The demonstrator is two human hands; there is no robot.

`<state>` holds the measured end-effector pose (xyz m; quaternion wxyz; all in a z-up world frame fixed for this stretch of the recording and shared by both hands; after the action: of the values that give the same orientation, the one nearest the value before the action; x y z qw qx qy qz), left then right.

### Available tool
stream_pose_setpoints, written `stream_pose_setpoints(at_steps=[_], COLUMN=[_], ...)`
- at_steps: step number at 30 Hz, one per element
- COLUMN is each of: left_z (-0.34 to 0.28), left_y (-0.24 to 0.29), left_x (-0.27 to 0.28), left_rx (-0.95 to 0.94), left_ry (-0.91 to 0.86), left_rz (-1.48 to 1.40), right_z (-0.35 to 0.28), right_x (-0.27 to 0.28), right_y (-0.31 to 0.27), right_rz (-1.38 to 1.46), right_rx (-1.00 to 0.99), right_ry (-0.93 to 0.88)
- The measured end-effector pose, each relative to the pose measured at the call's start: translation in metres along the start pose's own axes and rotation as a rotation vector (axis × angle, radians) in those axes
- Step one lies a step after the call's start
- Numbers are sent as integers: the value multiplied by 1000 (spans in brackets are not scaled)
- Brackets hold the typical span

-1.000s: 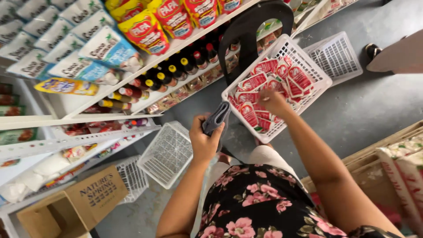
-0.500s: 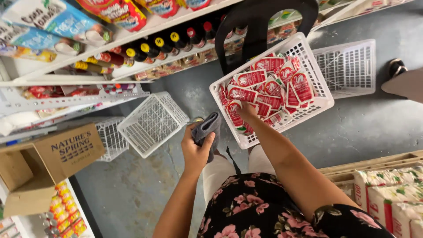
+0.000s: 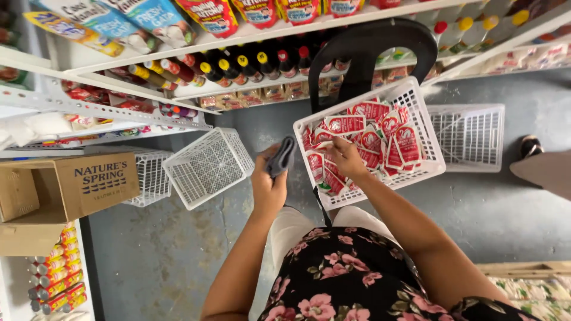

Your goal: Restocking and organizing condiment pouches on a grocery store shelf from a white basket.

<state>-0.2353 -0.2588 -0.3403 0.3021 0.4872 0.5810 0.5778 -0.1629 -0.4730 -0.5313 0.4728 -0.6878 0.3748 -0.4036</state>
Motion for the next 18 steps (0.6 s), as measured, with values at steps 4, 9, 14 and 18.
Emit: stream_pose_setpoints(at_steps=[4, 9, 14, 18], left_z=[9, 3, -4, -20], left_y=[58, 93, 99, 96], left_x=[-12, -39, -35, -29], left_rx=[-630, -928, -912, -1029], left_ry=[-4, -82, -118, -159], left_rz=[209, 725, 611, 587], right_z=[4, -12, -18, -23], right_x=[1, 6, 28, 45], right_y=[-32, -142, -196, -231], right_rz=[238, 851, 1050, 1011], right_rx=[222, 63, 152, 213], right_ry=[-16, 54, -34, 10])
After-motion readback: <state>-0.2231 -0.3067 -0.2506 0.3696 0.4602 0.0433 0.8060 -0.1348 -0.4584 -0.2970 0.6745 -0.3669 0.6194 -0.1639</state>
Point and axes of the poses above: each hand's wrist, its own z-axis towards the middle knuckle, its own x-axis out of the back of the hand, y = z × x, the point moved 2 cm from there along z, towards the middle knuckle, and after that the axes turned 6 degrees about -z, right-handed, at the moved point
